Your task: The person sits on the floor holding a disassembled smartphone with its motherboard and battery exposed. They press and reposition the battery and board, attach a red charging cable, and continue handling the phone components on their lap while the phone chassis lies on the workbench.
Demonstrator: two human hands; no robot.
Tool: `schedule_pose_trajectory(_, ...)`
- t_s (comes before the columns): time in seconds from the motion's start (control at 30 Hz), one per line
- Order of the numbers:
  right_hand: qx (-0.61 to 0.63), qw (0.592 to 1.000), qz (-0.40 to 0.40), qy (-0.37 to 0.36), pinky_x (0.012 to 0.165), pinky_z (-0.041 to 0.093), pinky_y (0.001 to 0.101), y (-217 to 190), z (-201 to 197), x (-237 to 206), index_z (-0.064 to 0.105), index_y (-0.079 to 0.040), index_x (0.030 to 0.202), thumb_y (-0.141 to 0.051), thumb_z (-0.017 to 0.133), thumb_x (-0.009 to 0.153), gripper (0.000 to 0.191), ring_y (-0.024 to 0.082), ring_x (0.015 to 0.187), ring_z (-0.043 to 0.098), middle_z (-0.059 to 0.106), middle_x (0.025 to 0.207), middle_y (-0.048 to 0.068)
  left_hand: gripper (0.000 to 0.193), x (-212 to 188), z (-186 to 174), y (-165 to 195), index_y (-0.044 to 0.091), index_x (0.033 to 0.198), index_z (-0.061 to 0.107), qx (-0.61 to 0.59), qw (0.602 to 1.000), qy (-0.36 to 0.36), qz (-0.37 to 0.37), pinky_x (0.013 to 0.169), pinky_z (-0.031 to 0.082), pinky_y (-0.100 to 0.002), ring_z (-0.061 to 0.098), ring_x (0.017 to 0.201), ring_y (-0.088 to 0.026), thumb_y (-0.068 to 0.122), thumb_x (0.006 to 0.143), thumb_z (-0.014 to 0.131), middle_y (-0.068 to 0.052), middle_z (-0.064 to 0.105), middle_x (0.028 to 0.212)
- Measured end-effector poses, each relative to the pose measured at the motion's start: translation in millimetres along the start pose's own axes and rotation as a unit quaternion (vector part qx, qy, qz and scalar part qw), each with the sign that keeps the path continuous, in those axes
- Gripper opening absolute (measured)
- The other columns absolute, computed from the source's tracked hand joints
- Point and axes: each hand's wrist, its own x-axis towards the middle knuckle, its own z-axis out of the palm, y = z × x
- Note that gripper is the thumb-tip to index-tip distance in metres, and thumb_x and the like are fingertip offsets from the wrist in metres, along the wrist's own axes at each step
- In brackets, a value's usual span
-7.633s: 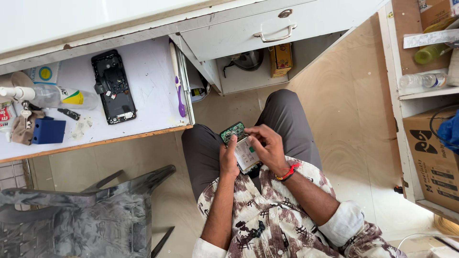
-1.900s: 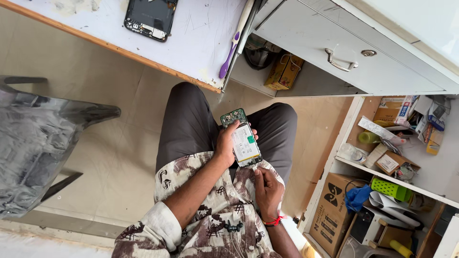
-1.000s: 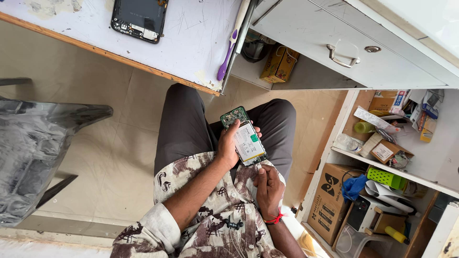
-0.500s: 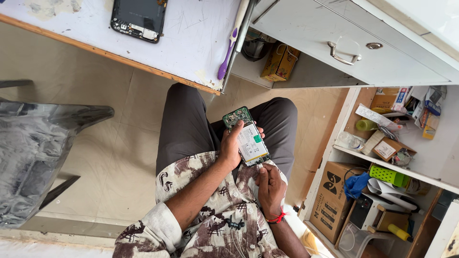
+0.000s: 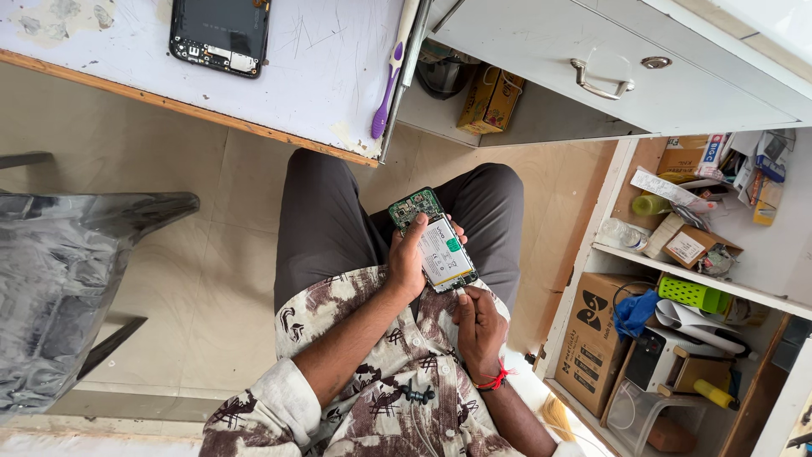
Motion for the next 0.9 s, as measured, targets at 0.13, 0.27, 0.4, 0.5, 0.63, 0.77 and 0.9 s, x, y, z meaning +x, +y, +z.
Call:
schedule_pose_trajectory(0.13,0.004,1.000,-0.009,-0.003,0.054,0.045,0.0233,-2,-1,2,0.067,-0.002,0.101,-0.014,0.059,0.104,0.015,0.006,0.055,0.059,0.064,0.059,0.001,0.052,0,0,-2,-0.007,0.118,0.062,0.004,1.000,-0.002,0.004,0.084,0.062,-0.046,0.075,0.094,-0.032,0.043,0.102,0.059,-0.021,0.073,0.101)
schedule_pose_trajectory(0.27,0.003,1.000,-0.005,-0.005,0.053,0.044,0.0235,-4,0,1,0.067,-0.002,0.100,-0.013,0.058,0.103,0.014,0.006,0.054,0.059,0.064,0.059,0.001,0.051,-1,0,-2,-0.007,0.117,0.063,0.008,1.000,-0.005,0.011,0.084,0.062,-0.045,0.075,0.094,-0.032,0.042,0.103,0.058,-0.021,0.073,0.101)
schedule_pose_trajectory(0.4,0.002,1.000,-0.005,-0.011,0.053,0.044,0.0236,-5,-1,-1,0.067,-0.002,0.099,-0.013,0.058,0.103,0.014,0.006,0.054,0.059,0.063,0.059,0.001,0.051,-4,1,-2,-0.007,0.115,0.063,0.011,1.000,0.000,0.013,0.082,0.062,-0.045,0.075,0.092,-0.031,0.042,0.102,0.058,-0.021,0.073,0.100)
schedule_pose_trajectory(0.5,0.013,1.000,-0.013,-0.015,0.054,0.044,0.0240,-5,-1,-2,0.066,-0.002,0.099,-0.012,0.058,0.104,0.014,0.007,0.055,0.057,0.063,0.060,0.002,0.050,-5,1,-2,-0.007,0.114,0.063,0.011,1.000,-0.002,0.018,0.081,0.062,-0.045,0.075,0.091,-0.031,0.042,0.102,0.059,-0.021,0.073,0.099)
schedule_pose_trajectory(0.63,0.013,1.000,-0.016,-0.015,0.055,0.044,0.0244,-2,-2,-3,0.066,-0.002,0.098,-0.012,0.058,0.104,0.014,0.007,0.055,0.057,0.063,0.060,0.002,0.050,-7,1,-3,-0.007,0.113,0.063,0.012,1.000,-0.003,0.016,0.081,0.062,-0.045,0.075,0.091,-0.031,0.042,0.102,0.059,-0.021,0.074,0.099)
schedule_pose_trajectory(0.77,0.020,0.999,-0.012,-0.022,0.054,0.044,0.0249,-2,-3,-5,0.065,-0.002,0.100,-0.012,0.058,0.103,0.013,0.007,0.055,0.057,0.063,0.060,0.002,0.050,-9,1,-4,-0.007,0.113,0.063,0.010,1.000,-0.004,0.016,0.081,0.062,-0.045,0.075,0.091,-0.031,0.042,0.102,0.059,-0.021,0.074,0.099)
schedule_pose_trajectory(0.9,0.010,1.000,0.005,-0.024,0.053,0.045,0.0254,-3,-4,-5,0.065,-0.002,0.099,-0.013,0.058,0.102,0.013,0.006,0.054,0.057,0.063,0.059,0.002,0.051,-10,1,-5,-0.007,0.112,0.064,0.026,0.999,-0.015,0.027,0.081,0.062,-0.044,0.075,0.091,-0.030,0.043,0.104,0.058,-0.021,0.073,0.098)
